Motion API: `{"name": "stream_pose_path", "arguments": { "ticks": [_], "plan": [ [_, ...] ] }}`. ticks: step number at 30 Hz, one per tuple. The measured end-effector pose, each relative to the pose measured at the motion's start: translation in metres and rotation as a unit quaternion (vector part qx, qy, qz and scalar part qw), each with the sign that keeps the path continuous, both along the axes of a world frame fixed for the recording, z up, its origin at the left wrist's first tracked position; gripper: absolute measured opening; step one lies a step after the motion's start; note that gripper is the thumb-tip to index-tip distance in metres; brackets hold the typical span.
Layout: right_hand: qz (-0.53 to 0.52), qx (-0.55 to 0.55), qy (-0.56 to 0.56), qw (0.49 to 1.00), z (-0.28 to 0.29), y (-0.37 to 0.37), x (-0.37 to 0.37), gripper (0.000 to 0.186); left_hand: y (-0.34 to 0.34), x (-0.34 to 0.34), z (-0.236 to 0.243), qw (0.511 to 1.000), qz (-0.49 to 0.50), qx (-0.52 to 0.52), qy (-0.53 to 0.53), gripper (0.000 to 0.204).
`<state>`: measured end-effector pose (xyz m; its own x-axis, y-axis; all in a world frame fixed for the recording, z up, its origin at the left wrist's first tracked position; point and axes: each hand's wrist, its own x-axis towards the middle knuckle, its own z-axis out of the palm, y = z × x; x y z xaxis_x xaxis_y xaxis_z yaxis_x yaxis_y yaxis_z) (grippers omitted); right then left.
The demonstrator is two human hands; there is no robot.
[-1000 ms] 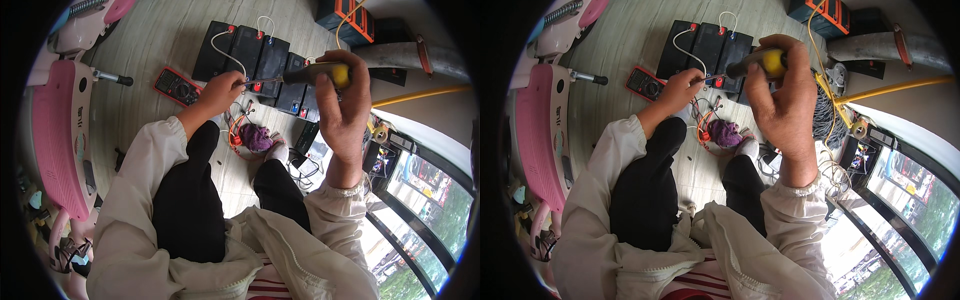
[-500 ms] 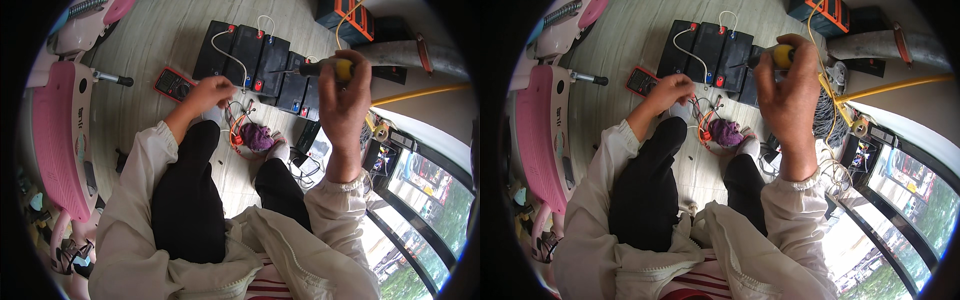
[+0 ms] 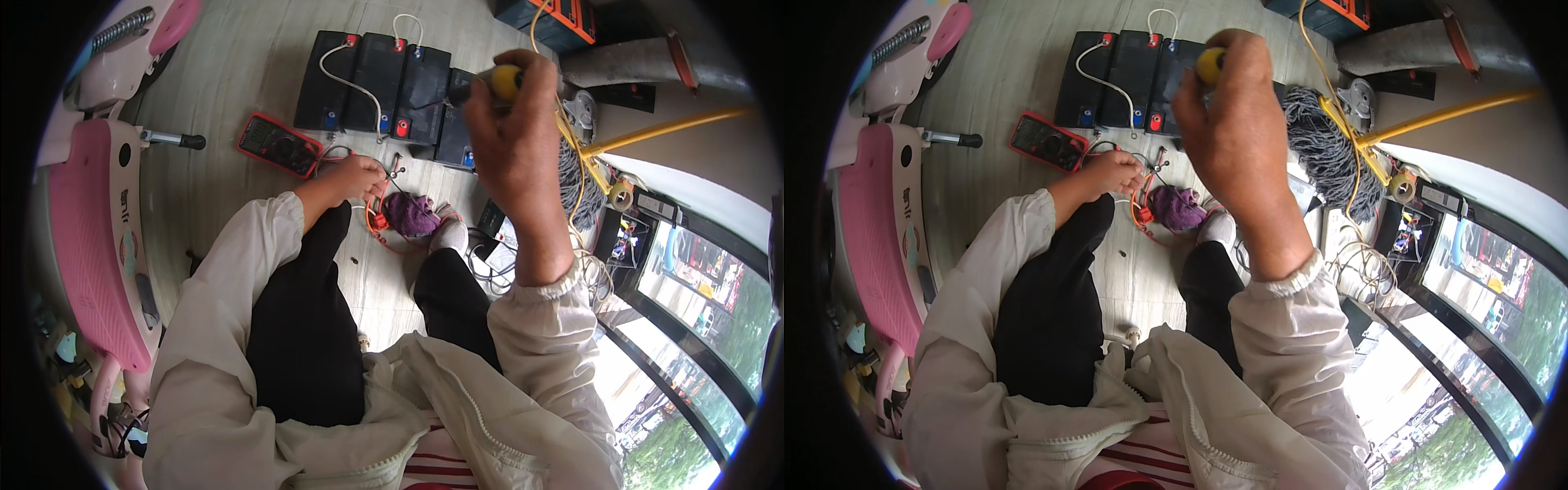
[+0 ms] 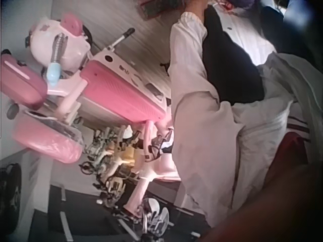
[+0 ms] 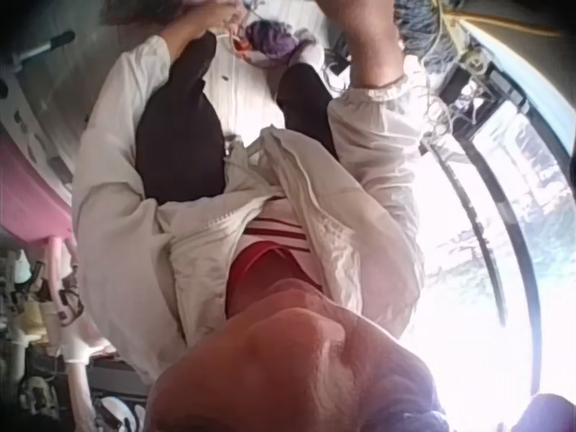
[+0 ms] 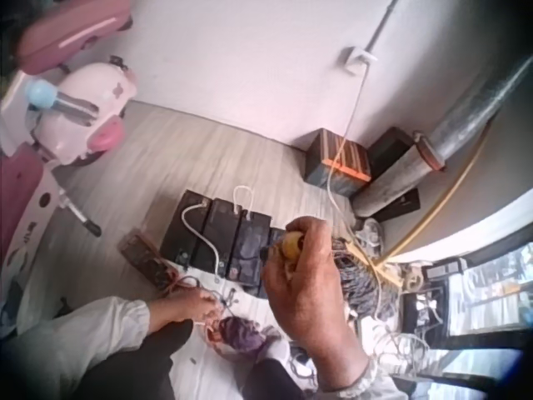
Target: The person is sitting on the floor and using a screwdriver to tighten connections on a series of black batteries. They are also using a multimeter to check the connections.
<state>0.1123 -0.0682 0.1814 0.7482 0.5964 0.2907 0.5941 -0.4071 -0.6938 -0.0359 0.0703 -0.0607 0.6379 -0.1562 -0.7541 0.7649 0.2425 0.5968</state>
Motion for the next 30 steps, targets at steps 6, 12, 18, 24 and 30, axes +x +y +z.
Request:
{"name": "stream_pose_path", "arguments": {
  "ticks": [6, 12, 18, 24, 30],
  "plan": [
    [0.001, 0.016, -0.038, 0.999, -0.005, 0.019, -0.001, 0.033, 0.029, -0.012, 0.019, 0.998, 0.059, 0.014, 0.017, 0.032],
    [-0.03, -0.022, -0.042, 0.998, 0.003, 0.036, -0.016, 0.032, 0.065, -0.06, 0.05, 0.98, 0.198, 0.006, 0.009, 0.03],
    [-0.058, -0.02, -0.023, 0.998, 0.0, 0.024, -0.023, 0.035, 0.094, -0.109, 0.052, 0.939, 0.342, -0.008, -0.035, 0.024],
    [-0.067, -0.03, 0.011, 0.997, 0.002, 0.013, -0.025, 0.036, 0.086, -0.129, 0.058, 0.963, 0.266, 0.006, -0.053, 0.025],
    [-0.046, 0.008, 0.006, 0.999, -0.003, 0.021, -0.003, 0.033, 0.096, -0.142, 0.037, 0.967, 0.246, 0.065, -0.019, 0.027]
  ]
}}
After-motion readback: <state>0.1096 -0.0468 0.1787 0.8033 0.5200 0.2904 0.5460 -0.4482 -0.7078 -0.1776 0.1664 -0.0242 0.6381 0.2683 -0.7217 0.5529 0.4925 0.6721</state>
